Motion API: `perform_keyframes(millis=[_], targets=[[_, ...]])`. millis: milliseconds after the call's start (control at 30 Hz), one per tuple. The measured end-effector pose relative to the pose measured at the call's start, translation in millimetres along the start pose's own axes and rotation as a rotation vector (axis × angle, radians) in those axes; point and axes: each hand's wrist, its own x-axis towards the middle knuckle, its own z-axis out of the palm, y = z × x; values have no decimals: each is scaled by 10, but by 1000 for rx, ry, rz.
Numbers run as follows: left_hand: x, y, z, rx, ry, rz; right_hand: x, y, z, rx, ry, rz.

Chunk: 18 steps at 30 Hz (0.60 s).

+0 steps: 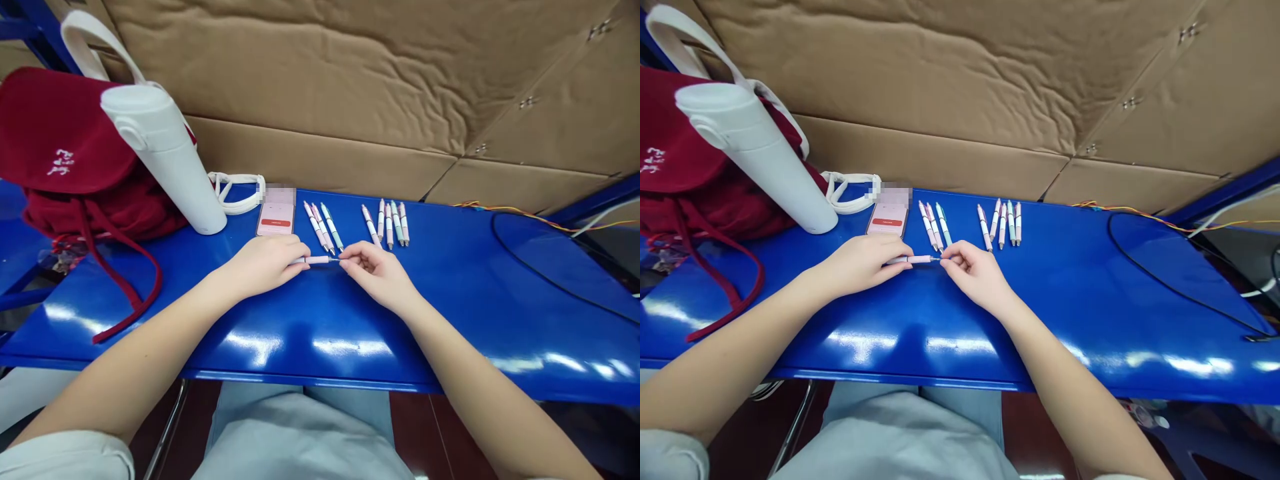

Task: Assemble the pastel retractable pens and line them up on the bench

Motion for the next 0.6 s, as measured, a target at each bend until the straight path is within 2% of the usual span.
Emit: perform_keyframes(millis=[300,500,600], targets=[[9,-13,-33,16,-36,-22,17,88,-191,-98,34,0],[7,-44,-36,18,-82,-58,55,169,-165,-314,-196,-24],[10,-45,-23,17,-112,-65,62,191,-158,-361,-224,-20]])
